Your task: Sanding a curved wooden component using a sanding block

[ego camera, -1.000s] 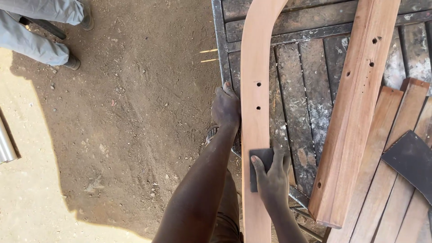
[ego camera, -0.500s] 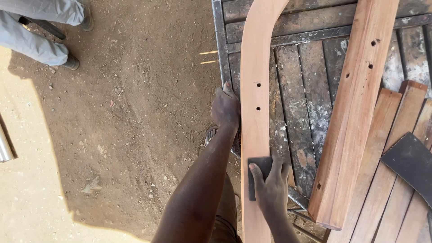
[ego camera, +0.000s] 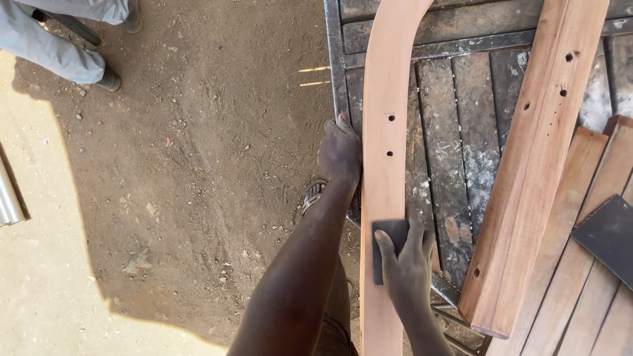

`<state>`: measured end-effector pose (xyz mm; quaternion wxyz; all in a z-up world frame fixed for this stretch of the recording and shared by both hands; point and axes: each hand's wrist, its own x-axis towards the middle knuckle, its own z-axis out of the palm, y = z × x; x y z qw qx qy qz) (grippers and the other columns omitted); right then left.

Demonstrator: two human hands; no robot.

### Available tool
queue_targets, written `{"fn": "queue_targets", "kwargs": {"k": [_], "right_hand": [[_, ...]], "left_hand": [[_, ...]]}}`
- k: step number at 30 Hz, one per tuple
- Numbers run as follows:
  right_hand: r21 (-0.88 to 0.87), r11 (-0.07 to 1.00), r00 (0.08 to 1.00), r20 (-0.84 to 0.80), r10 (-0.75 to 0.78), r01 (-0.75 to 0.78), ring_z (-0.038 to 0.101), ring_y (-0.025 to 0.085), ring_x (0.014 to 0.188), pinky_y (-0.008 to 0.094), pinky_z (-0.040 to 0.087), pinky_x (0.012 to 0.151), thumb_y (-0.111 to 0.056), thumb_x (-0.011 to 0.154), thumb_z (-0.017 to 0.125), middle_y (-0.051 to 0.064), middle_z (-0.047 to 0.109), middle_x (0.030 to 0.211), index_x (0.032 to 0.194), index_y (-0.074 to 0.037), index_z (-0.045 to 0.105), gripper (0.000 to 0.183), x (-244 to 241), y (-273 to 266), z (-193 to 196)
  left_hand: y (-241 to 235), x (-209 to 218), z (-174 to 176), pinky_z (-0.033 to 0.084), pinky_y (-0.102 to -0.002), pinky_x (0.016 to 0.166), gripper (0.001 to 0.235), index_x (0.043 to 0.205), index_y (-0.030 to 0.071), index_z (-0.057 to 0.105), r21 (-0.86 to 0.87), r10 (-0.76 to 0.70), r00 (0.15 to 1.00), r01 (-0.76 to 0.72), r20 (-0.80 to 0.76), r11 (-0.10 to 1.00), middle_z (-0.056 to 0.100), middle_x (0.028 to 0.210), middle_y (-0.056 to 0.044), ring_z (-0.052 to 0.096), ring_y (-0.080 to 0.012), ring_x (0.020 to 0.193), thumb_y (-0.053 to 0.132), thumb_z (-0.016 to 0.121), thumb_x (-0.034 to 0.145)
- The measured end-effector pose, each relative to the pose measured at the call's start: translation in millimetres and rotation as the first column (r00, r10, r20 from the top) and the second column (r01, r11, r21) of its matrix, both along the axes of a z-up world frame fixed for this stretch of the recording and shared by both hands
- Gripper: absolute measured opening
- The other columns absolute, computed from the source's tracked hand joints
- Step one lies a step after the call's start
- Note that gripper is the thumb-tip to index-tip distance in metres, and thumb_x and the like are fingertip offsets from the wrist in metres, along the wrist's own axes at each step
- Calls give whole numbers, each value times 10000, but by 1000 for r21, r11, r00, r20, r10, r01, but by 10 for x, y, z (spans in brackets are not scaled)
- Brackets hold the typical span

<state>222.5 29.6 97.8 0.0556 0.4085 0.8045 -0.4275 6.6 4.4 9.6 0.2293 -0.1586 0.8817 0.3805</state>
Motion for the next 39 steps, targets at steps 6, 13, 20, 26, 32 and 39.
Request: {"fn": "queue_targets", "kwargs": {"k": [6, 13, 20, 26, 32, 39], "right_hand": [[108, 994, 988, -146, 47, -31, 483, 511, 1327, 575, 411, 1090, -534, 932, 646, 254, 417, 1417, 1568, -251, 345, 758, -797, 468, -503], [17, 1000, 982, -187, -21, 24, 401, 494, 1424, 539, 341, 1182, -512, 955, 630, 278, 378, 1496, 1611, -305, 278, 772, -469, 261, -189], [-7, 999, 997, -67, -36, 35, 475, 490, 1351, 557, 395, 1123, -563, 904, 621, 267, 418, 1444, 1553, -251, 382, 758, -637, 397, -180], [-21, 1000, 985, -173, 1, -5, 594, 353, 1101, 522, 650, 807, -460, 964, 541, 195, 414, 1344, 1431, -159, 358, 585, -1728, 849, -311], [15, 999, 998, -46, -44, 45, 410, 534, 1387, 590, 362, 1136, -564, 921, 611, 297, 371, 1514, 1552, -266, 383, 734, -329, 305, -48], [58, 998, 994, -105, -5, 11, 511, 511, 1314, 580, 416, 1094, -558, 937, 627, 270, 424, 1424, 1531, -230, 410, 713, -1006, 598, -133]], "left_hand": [[4, -3, 19, 528, -590, 928, 579, 1121, 93, 544, -23, 24, 998, -25, -55, 999, 725, 1003, -291, 698, -491, 1070, 564, 218, 1033], [39, 20, -13, 537, -583, 931, 587, 1130, 110, 539, -12, 32, 994, -34, -105, 999, 739, 992, -262, 713, -465, 1063, 576, 197, 1027], [-5, 13, 69, 514, -610, 951, 613, 1180, 108, 532, -15, 19, 998, -20, -56, 1000, 728, 1013, -293, 693, -491, 1091, 598, 198, 1022], [8, -25, 25, 505, -575, 650, 521, 1026, 100, 533, -8, 61, 995, -62, -74, 998, 744, 913, -187, 710, -402, 799, 521, 226, 1021], [-2, -27, 2, 519, -603, 951, 591, 1209, 109, 536, 4, 9, 1000, -9, -16, 1000, 722, 1031, -289, 688, -505, 1089, 567, 207, 1032], [-18, -12, 53, 520, -597, 951, 590, 1159, 109, 525, -14, -11, 1000, 11, -23, 1000, 720, 1006, -295, 692, -502, 1076, 580, 194, 1031]]}}
